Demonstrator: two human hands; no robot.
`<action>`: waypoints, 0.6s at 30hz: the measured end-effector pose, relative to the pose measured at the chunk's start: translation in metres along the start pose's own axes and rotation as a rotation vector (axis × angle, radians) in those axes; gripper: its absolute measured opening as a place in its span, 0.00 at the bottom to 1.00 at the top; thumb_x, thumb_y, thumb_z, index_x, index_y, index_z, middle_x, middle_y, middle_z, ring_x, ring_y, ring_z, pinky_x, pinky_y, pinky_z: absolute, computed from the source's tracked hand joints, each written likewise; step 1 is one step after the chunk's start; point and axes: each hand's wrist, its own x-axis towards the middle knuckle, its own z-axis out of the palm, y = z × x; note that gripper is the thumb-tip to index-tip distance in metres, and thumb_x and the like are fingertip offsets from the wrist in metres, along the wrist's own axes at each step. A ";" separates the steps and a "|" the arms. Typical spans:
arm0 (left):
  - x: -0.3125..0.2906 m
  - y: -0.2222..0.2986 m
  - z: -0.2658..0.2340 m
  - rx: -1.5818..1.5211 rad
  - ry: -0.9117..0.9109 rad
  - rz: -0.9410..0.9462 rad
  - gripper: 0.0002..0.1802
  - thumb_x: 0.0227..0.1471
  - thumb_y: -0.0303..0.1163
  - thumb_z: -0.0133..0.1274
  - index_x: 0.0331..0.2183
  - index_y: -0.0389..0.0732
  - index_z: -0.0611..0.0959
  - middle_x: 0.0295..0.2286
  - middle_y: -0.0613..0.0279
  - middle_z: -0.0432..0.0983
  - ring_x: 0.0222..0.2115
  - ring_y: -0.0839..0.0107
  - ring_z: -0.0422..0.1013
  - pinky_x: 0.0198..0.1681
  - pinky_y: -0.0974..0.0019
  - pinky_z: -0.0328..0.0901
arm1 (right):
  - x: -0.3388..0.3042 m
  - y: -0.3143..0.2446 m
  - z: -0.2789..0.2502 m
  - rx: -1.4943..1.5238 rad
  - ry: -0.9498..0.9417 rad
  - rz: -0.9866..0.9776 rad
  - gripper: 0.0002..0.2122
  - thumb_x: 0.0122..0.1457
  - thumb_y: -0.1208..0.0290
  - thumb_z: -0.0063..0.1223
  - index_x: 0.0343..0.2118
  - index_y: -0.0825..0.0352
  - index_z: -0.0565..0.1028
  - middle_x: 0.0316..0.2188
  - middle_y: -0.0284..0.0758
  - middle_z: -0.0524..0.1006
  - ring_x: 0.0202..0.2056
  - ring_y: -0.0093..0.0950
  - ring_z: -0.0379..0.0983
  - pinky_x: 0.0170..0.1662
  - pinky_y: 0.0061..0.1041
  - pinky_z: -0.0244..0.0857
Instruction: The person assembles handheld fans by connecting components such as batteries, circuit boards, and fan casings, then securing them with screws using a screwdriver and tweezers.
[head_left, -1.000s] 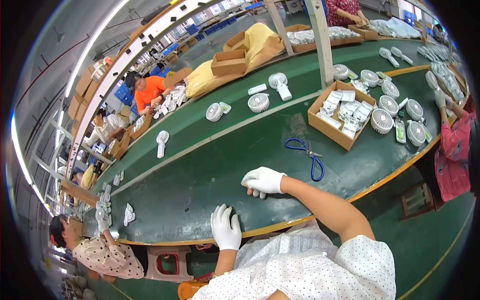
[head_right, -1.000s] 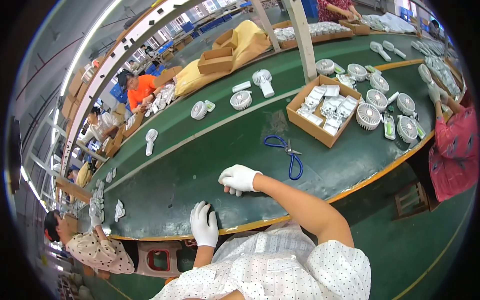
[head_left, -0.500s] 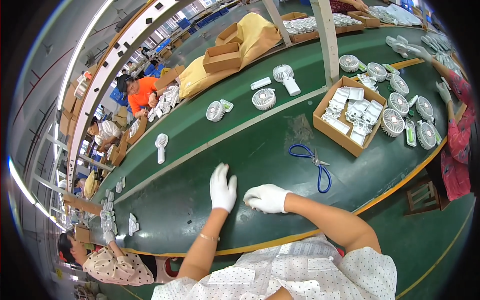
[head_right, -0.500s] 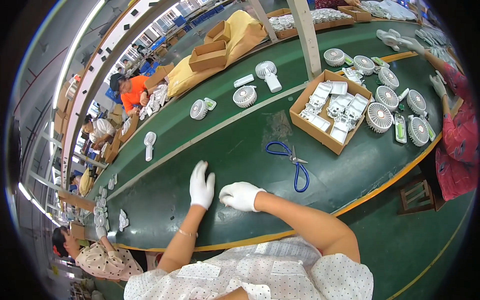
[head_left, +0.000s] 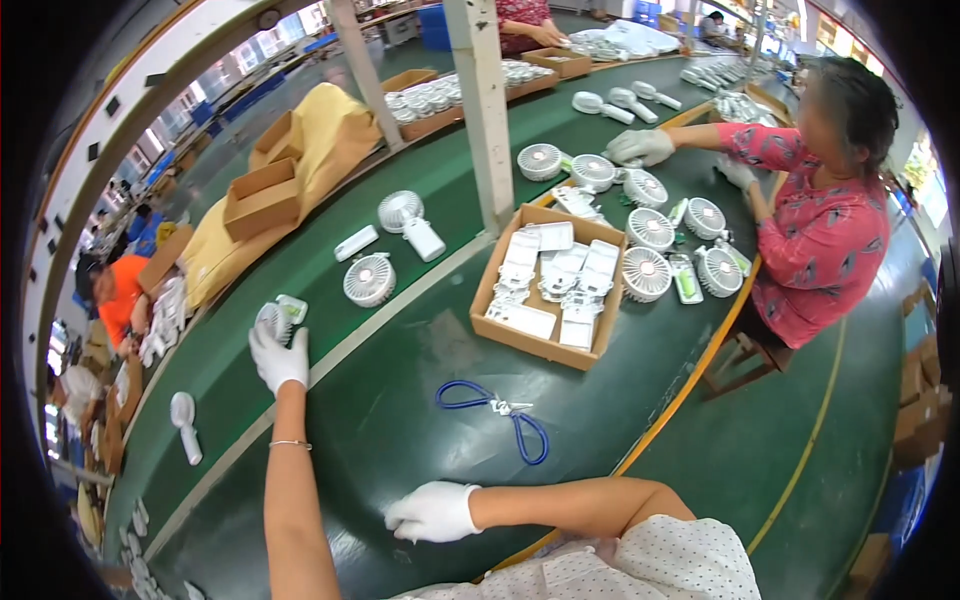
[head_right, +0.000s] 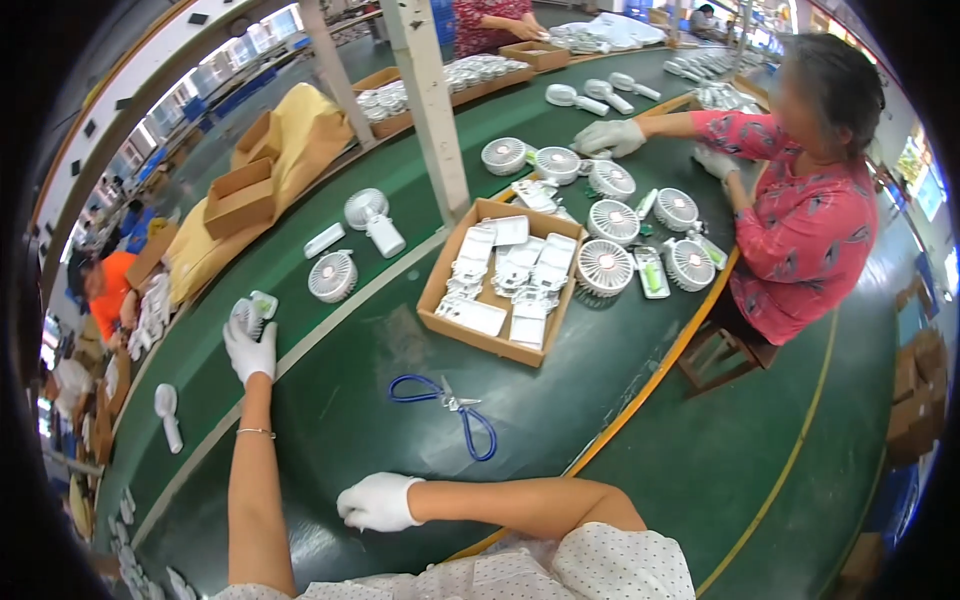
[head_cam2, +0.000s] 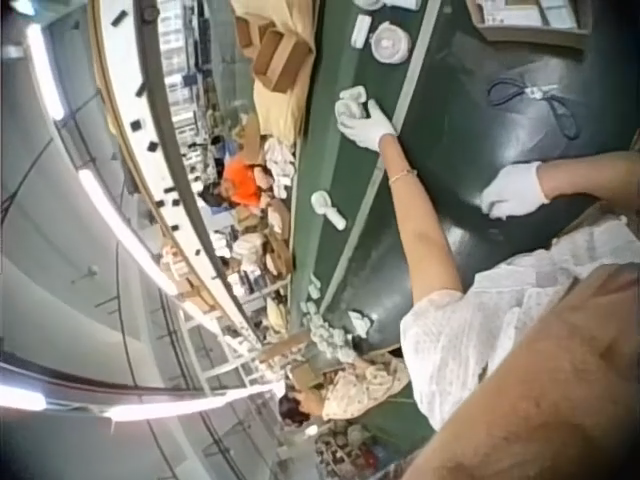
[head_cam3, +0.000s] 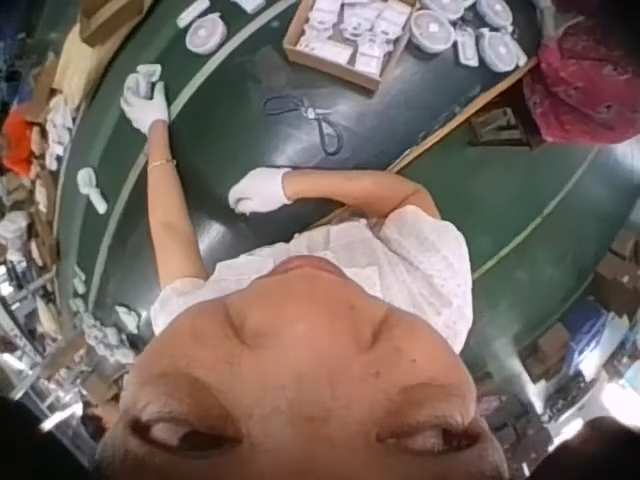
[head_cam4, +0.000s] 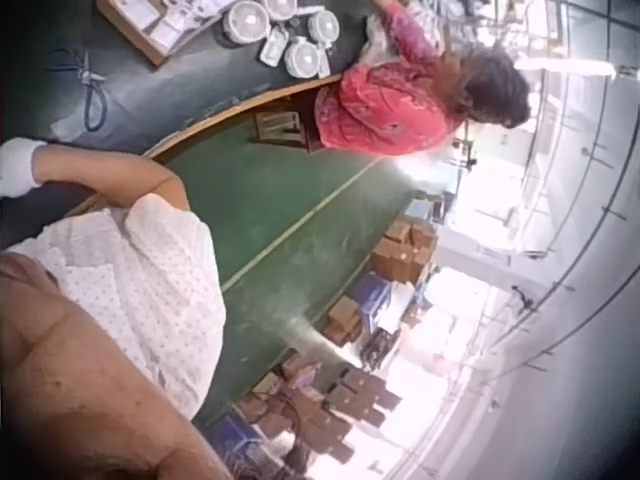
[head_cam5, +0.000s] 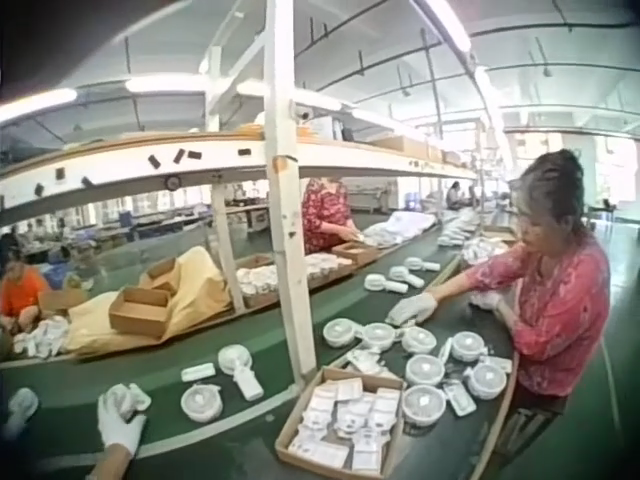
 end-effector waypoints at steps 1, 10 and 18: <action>0.007 0.002 0.008 0.012 -0.038 -0.046 0.47 0.43 0.49 0.65 0.60 0.42 0.66 0.61 0.44 0.59 0.59 0.47 0.61 0.62 0.52 0.58 | -0.001 0.002 0.000 0.022 0.003 0.003 0.13 0.59 0.62 0.48 0.38 0.65 0.78 0.34 0.44 0.81 0.39 0.46 0.76 0.45 0.41 0.68; 0.026 -0.008 0.027 -0.264 -0.088 -0.064 0.41 0.50 0.47 0.61 0.61 0.41 0.67 0.58 0.44 0.64 0.55 0.48 0.66 0.60 0.56 0.60 | -0.003 0.008 -0.006 0.049 -0.008 -0.010 0.13 0.61 0.62 0.48 0.41 0.65 0.76 0.33 0.40 0.81 0.38 0.42 0.77 0.44 0.37 0.68; 0.005 -0.027 -0.016 -1.493 -0.361 -0.542 0.30 0.59 0.41 0.55 0.59 0.44 0.68 0.53 0.56 0.71 0.55 0.58 0.66 0.59 0.52 0.61 | -0.001 0.008 -0.011 -0.024 0.125 0.008 0.12 0.61 0.63 0.46 0.41 0.63 0.77 0.34 0.41 0.81 0.38 0.44 0.77 0.44 0.38 0.69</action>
